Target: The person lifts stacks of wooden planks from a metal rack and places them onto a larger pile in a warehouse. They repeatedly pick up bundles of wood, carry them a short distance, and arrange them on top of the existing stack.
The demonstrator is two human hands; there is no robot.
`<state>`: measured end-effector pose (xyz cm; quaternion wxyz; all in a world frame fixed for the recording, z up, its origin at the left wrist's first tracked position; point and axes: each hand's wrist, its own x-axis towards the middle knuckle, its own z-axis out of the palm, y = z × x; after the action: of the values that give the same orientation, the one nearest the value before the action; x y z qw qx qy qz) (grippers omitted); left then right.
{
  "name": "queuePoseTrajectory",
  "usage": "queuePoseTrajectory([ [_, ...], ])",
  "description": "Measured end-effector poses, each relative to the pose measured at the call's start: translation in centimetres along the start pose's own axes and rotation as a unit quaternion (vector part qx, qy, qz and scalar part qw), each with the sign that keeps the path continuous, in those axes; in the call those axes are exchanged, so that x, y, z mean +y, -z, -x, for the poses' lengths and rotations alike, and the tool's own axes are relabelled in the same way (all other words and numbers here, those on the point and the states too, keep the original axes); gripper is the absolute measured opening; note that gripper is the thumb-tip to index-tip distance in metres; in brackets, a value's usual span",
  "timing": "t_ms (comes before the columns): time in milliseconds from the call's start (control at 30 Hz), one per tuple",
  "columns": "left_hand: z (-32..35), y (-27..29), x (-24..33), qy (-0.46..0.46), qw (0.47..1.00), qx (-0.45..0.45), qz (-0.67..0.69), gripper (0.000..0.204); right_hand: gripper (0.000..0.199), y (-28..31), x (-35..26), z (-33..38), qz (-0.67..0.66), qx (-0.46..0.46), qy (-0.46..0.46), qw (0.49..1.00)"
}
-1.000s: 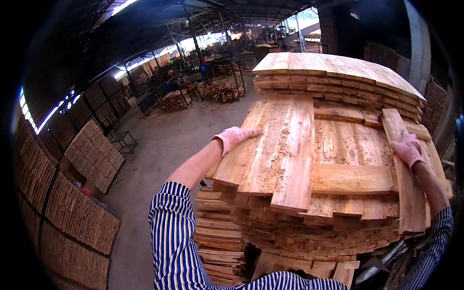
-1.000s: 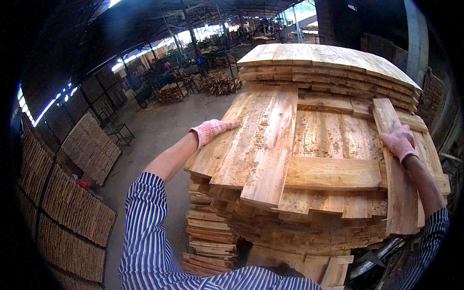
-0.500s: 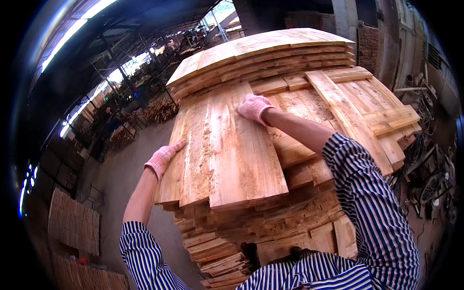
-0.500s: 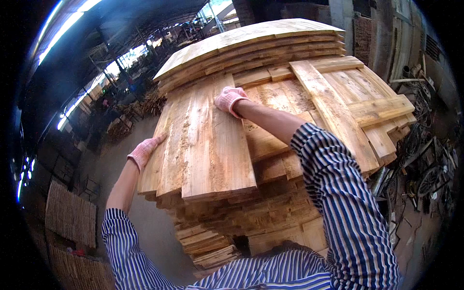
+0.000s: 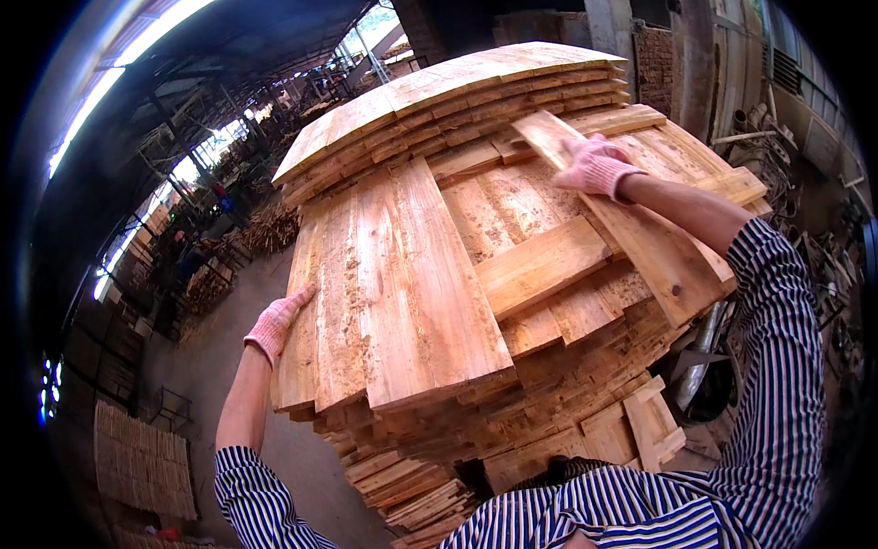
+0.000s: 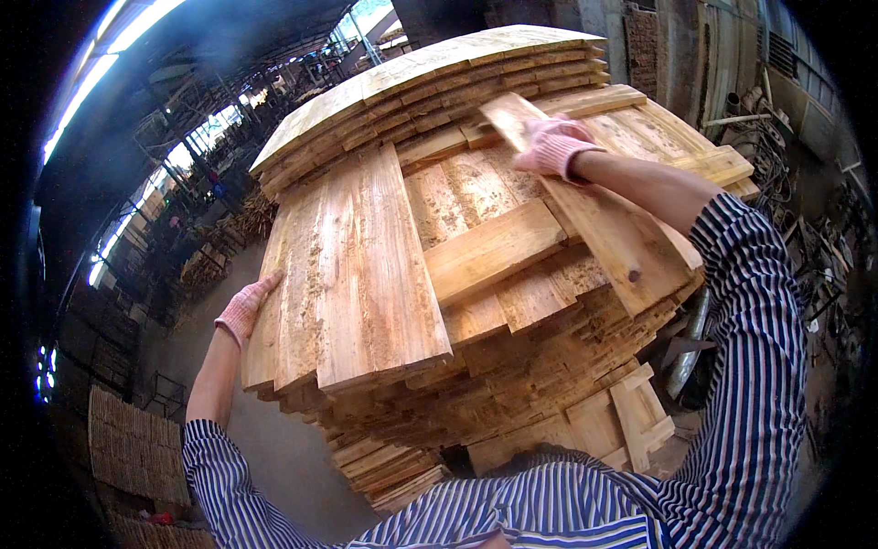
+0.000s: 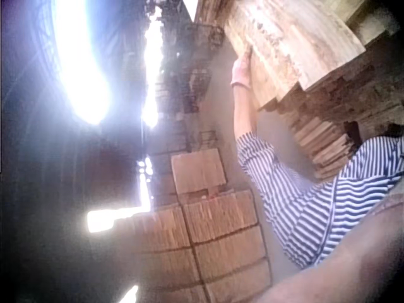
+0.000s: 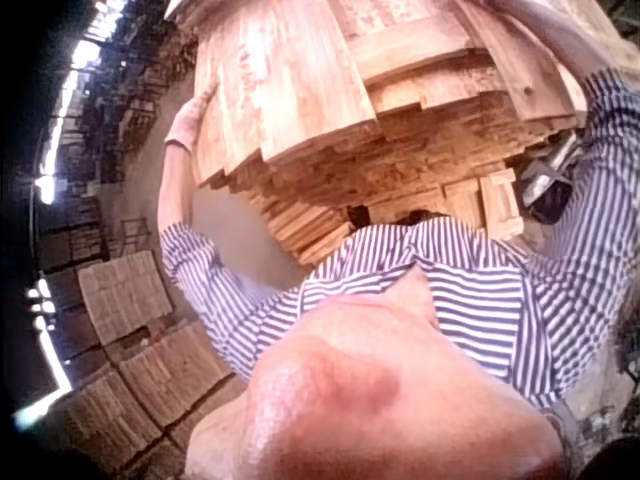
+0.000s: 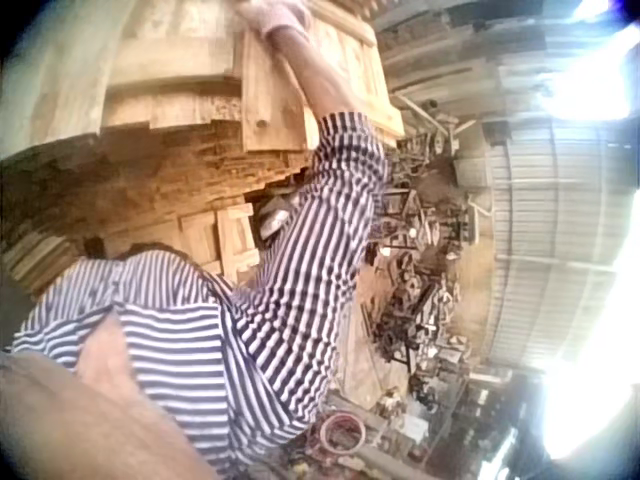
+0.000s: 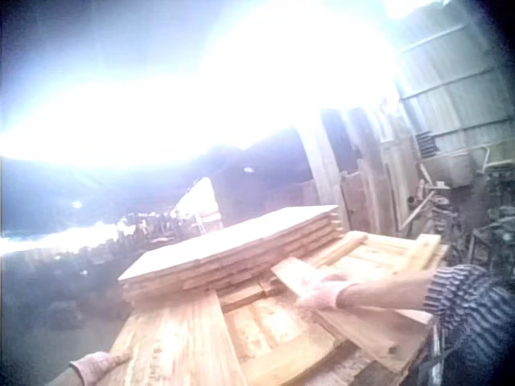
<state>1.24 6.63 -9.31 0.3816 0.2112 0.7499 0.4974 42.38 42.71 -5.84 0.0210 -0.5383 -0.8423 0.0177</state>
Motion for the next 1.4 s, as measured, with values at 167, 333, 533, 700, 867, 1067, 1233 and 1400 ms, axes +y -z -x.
queuePoseTrajectory([
  [167, -0.4, -1.7, 0.6, -0.009, 1.0, -0.001, -0.019, 0.054, 0.076, -1.3, -8.4, -1.9, -0.068, -0.005, 0.146, 0.987],
  [333, -0.3, 2.7, -0.7, 0.001, 0.993, 0.057, -0.1, 0.065, 0.051, -3.2, -17.8, -1.9, 0.037, 0.031, 0.237, 0.97],
  [533, 9.2, -8.7, 1.0, -0.472, 0.828, 0.146, -0.265, 0.087, 0.057, -5.3, -17.9, -3.6, -0.148, 0.057, 0.109, 0.981],
  [700, 19.1, -19.9, -2.7, -0.531, 0.621, -0.003, -0.577, 0.064, 0.053, -4.5, -17.0, -1.6, -0.063, 0.172, 0.201, 0.962],
  [867, 17.5, -20.5, -3.2, -0.565, 0.616, 0.014, -0.549, 0.064, 0.049, -4.1, -16.6, -3.1, -0.013, 0.133, 0.265, 0.955],
  [1067, 17.4, -20.7, -2.4, -0.557, 0.621, 0.006, -0.552, 0.063, 0.038, -4.3, -16.7, -2.9, -0.034, 0.141, 0.312, 0.939],
  [1233, 17.6, -21.1, -2.3, -0.532, 0.63, 0.027, -0.565, 0.064, 0.04, -4.5, -16.6, -3.5, -0.074, 0.151, 0.361, 0.917],
  [1400, 20.0, -25.2, -2.7, -0.566, 0.635, 0.119, -0.512, 0.07, 0.043, -4.6, -16.2, -3.7, -0.1, 0.176, 0.376, 0.904],
])
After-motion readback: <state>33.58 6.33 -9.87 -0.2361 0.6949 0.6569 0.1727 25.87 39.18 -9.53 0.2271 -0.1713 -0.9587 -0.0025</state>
